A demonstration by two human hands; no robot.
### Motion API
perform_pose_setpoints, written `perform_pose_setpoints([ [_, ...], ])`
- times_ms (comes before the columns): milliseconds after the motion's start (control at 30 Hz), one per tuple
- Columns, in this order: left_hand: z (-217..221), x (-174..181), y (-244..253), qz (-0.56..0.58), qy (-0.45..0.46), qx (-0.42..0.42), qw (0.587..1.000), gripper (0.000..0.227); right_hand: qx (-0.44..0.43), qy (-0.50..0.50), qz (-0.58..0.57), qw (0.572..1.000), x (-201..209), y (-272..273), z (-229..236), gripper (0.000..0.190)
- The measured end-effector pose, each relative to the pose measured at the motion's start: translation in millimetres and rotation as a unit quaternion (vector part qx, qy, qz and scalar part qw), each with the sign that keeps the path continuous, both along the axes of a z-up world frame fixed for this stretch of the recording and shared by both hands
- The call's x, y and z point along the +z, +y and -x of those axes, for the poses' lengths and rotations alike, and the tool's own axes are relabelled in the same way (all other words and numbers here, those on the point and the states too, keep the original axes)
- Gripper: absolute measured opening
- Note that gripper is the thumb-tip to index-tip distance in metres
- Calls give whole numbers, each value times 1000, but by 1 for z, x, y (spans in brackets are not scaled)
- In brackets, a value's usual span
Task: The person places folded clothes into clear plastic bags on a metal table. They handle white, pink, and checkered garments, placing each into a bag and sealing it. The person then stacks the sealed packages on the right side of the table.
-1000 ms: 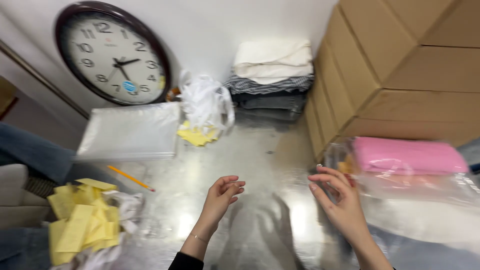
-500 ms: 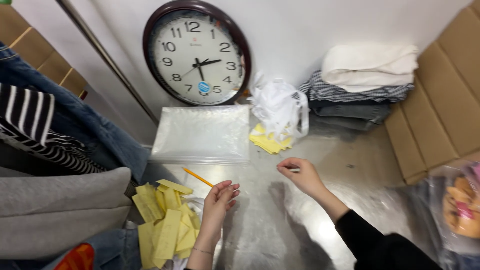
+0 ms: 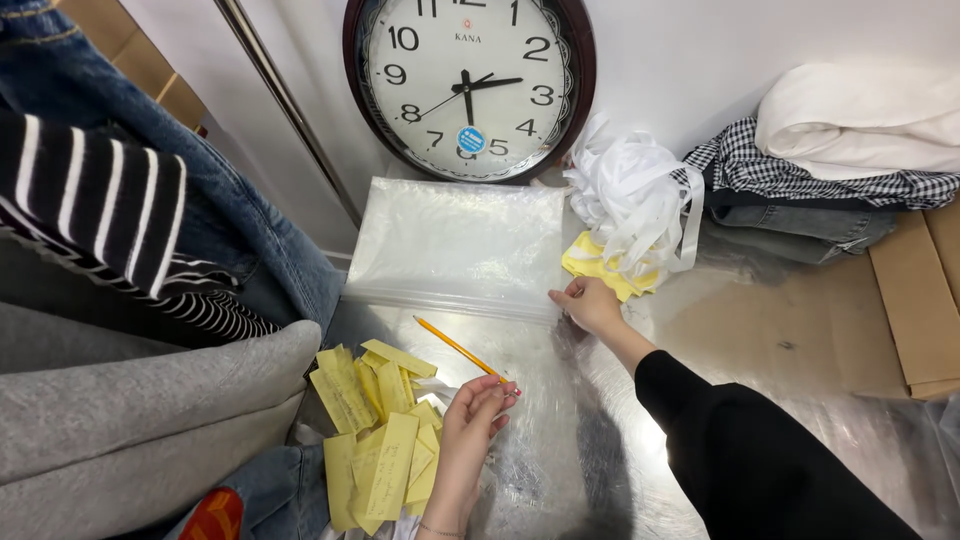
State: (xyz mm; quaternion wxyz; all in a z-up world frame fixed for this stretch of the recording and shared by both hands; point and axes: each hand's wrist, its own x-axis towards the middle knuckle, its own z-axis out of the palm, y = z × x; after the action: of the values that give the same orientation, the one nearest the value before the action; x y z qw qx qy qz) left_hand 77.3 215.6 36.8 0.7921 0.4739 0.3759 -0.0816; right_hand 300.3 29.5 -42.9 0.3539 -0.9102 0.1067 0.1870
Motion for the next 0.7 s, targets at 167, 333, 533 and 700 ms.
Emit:
perform_pose_setpoints([
  [167, 5, 10, -2, 6, 5, -1, 1000, 21, -20, -27, -83, 996, 30, 3, 1, 36],
  [333, 10, 42, -6, 59, 15, 43, 997, 37, 0, -57, -270, 961, 113, -12, 37, 25],
  [533, 34, 8, -32, 220, 18, 196, 955, 71, 81, -92, -213, 969, 133, -168, 154, 37],
  [700, 56, 18, -58, 219, 61, 153, 962, 77, -6, -32, -243, 969, 28, -343, 277, 33],
])
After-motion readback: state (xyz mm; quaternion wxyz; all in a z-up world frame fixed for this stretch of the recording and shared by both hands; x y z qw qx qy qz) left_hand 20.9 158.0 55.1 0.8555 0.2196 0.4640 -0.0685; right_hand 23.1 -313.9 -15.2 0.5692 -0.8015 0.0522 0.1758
